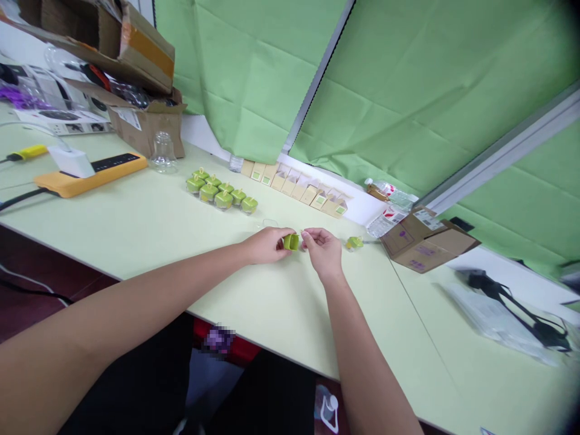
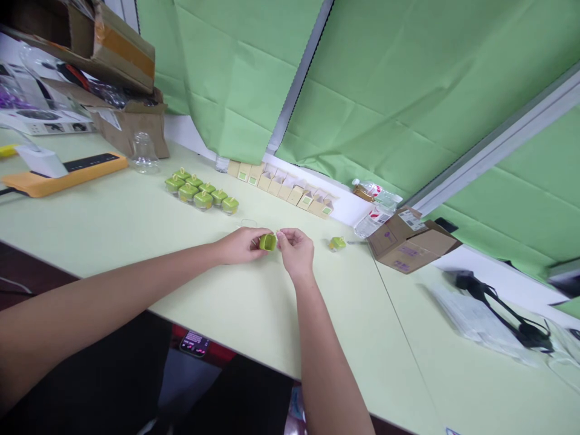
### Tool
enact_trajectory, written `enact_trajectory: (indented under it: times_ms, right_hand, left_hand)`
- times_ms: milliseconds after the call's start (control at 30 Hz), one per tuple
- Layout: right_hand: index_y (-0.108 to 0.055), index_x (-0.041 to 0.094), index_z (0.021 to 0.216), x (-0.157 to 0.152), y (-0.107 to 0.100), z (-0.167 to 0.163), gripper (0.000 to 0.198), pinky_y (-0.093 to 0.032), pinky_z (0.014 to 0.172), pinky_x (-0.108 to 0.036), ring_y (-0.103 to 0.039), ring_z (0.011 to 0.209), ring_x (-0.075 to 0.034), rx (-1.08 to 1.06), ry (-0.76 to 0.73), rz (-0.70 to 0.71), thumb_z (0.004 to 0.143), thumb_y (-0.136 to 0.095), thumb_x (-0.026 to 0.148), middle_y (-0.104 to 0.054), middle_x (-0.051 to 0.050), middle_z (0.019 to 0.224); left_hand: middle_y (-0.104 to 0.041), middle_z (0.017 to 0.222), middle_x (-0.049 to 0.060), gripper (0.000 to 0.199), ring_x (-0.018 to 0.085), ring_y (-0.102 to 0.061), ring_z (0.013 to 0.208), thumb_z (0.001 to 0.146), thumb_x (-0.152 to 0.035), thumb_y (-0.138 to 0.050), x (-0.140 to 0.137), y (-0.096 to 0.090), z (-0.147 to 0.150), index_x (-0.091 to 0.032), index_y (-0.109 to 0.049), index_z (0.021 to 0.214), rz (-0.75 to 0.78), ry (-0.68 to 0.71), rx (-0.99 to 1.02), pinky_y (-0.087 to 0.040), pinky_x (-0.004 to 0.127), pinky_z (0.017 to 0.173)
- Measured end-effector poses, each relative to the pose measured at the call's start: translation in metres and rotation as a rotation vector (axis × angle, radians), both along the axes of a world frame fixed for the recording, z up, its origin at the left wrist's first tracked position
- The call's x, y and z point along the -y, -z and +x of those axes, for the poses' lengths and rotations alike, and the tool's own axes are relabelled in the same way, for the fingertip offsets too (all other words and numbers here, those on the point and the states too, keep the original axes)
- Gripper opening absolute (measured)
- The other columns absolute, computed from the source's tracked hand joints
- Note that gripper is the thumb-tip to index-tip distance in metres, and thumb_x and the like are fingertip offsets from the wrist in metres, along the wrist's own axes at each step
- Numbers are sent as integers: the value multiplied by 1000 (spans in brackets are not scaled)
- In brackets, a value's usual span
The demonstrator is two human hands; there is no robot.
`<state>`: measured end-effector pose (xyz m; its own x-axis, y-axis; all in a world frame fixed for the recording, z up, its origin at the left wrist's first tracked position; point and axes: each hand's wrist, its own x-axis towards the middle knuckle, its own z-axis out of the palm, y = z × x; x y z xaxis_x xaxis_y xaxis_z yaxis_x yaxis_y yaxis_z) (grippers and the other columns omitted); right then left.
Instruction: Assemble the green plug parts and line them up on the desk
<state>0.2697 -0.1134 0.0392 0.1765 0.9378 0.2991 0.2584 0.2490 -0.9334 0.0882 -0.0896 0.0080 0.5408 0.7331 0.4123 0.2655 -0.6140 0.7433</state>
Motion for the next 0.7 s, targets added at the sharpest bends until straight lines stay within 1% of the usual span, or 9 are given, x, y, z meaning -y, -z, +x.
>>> enact_trajectory:
  times_ms: [133, 233, 333, 433, 567, 700]
  right_hand:
    - [-69, 17, 86, -2, 6, -1, 35, -58, 64, -30, -63, 64, -15, 8, -13, -1, 69, -78, 46, -69, -3, 75]
    - [-71, 18, 91, -5, 13, 1, 38, -58, 67, -31, -65, 71, -16, 59, -7, -2, 70, -76, 49, -70, -5, 82]
    - [-71, 19, 95, -6, 16, 2, 39, -58, 69, -31, -65, 73, -16, 111, 8, 5, 72, -74, 51, -70, -5, 85]
    - [-70, 20, 95, -6, 15, 4, 36, -57, 70, -31, -64, 73, -16, 124, 14, 28, 75, -72, 50, -70, -4, 87]
    - [-68, 20, 94, -4, 10, 3, 34, -56, 69, -30, -63, 70, -15, 110, 32, 51, 73, -74, 46, -69, -3, 84]
    - [-70, 19, 87, 0, 6, 1, 29, -55, 65, -29, -63, 66, -15, 160, -23, 32, 72, -74, 44, -71, -4, 80]
  left_hand:
    - [-66, 84, 1, 36, 14, -60, 69, 78, -24, -62, 0, -1, 0, -22, -61, 115, 13, 4, -3, -47, 26, 66]
    - [-64, 81, 0, 33, 13, -58, 67, 78, -23, -61, 1, -2, 0, -21, -61, 111, 26, 0, -9, -45, 26, 64]
    - [-65, 81, 0, 34, 14, -59, 68, 78, -24, -62, 1, -2, 0, -21, -61, 112, 13, -4, -15, -46, 26, 65]
    - [-66, 83, 1, 38, 14, -60, 69, 79, -25, -62, 0, -1, 1, -22, -61, 116, 1, -5, -11, -47, 27, 66]
    - [-67, 84, 2, 42, 14, -60, 69, 79, -25, -62, -1, 1, 2, -21, -59, 121, -24, -16, 3, -48, 27, 67]
    - [-66, 89, 3, 40, 14, -60, 72, 80, -23, -63, -1, 1, 3, -21, -60, 120, 10, -46, 31, -49, 27, 69]
